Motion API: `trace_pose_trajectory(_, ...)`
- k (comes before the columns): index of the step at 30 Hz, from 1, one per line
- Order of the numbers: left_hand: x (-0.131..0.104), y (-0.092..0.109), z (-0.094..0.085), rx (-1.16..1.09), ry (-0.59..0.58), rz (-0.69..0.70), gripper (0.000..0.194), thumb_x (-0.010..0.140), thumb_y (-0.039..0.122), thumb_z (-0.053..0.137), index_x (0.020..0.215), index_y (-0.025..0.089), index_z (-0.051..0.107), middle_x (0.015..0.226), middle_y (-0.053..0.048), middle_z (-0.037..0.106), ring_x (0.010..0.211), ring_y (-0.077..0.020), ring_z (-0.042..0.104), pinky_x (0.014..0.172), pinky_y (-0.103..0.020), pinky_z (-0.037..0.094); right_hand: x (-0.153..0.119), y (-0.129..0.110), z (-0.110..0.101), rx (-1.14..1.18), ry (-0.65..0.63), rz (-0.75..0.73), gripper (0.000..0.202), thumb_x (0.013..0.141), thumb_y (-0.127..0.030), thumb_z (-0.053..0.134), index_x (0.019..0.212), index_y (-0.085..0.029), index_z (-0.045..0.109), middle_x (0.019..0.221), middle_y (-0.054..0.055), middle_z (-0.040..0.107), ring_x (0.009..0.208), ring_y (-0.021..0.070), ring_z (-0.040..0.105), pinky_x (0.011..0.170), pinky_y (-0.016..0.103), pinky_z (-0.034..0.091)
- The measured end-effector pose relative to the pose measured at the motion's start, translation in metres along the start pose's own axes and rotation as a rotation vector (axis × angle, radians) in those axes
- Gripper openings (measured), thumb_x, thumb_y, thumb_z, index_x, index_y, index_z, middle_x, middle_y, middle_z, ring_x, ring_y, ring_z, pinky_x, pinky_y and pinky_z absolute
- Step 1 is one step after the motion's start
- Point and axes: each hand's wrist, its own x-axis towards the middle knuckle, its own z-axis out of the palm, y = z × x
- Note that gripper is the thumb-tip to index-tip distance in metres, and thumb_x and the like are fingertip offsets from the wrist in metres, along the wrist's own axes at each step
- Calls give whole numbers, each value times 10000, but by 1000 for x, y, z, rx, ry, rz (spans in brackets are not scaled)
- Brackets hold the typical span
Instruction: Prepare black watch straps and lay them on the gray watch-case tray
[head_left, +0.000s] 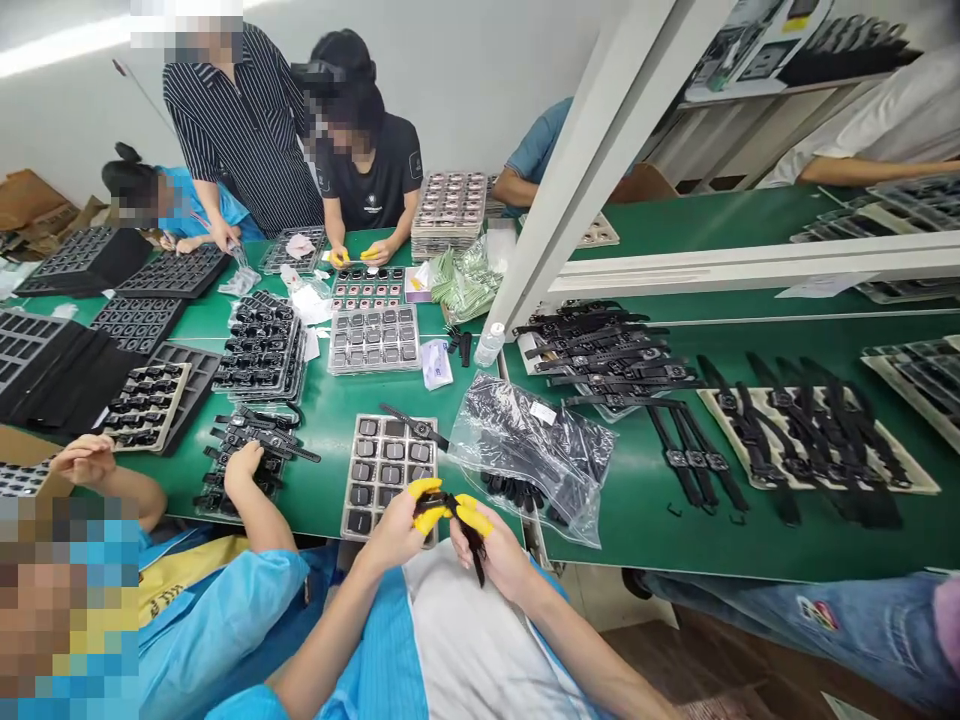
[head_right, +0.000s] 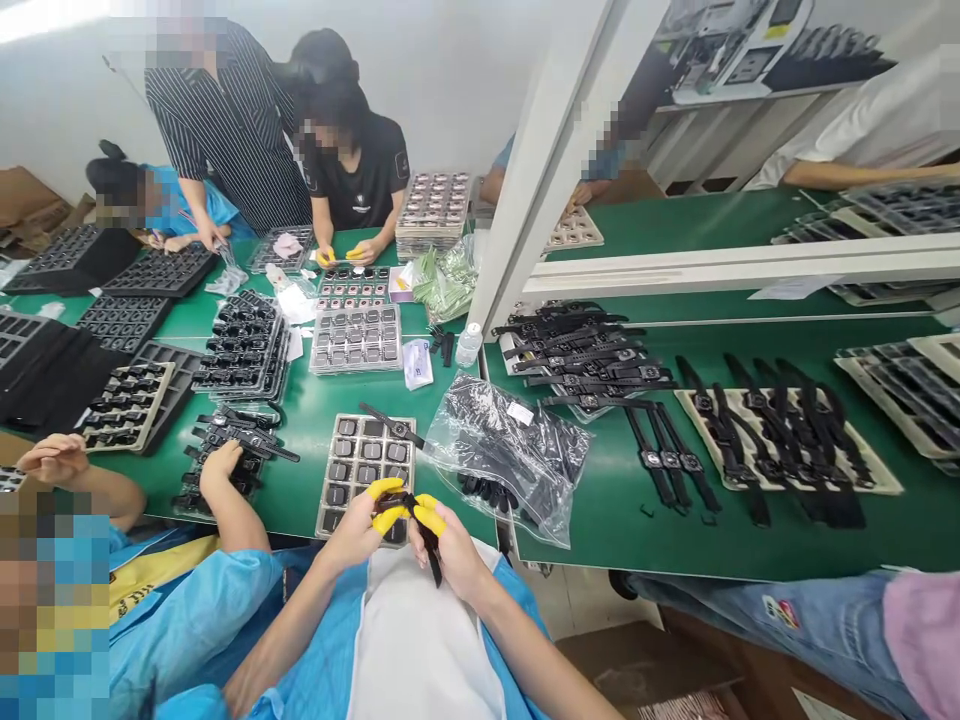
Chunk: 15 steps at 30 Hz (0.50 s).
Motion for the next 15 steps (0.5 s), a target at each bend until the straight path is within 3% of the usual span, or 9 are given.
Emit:
trace_pose_trajectory(3, 3, -3, 13, -187, 181, -14, 230, 931, 368, 675, 1045, 172, 713, 1088, -110, 713, 1030, -242, 682, 954, -401, 565, 2, -3, 1, -33, -32, 43, 576, 792, -732, 712, 720, -218, 463, 561, -59, 455, 445, 77, 380, 440, 232, 357)
trace_pose_trajectory(7, 10, 2, 15, -498, 320, -107, 386, 853, 494, 777, 1022, 155, 699, 984, -107, 756, 856, -221, 730, 803, -348, 603, 2, -8, 1, -11, -97, 208, 592, 748, -730, 741, 756, -224, 433, 538, -105, 348, 412, 40, 198, 389, 203, 175)
trace_pose_trajectory(11, 21, 10, -1, -664, 661, -151, 467, 830, 556, 796, 1029, 175, 615, 965, -90, 773, 742, -204, 751, 722, -341, 627, -4, -18, -1, -56, -187, 325, 491, 785, -626, 747, 836, -223, 472, 553, -116, 325, 433, 37, 122, 409, 210, 72)
trace_pose_trajectory(15, 30, 16, -25, -666, 795, -115, 518, 796, 547, 836, 1032, 192, 542, 1008, -97, 781, 668, -189, 755, 680, -344, 646, -8, -23, -10, -126, -160, 355, 487, 765, -600, 766, 866, -228, 468, 560, -121, 317, 443, 38, 117, 427, 218, 53)
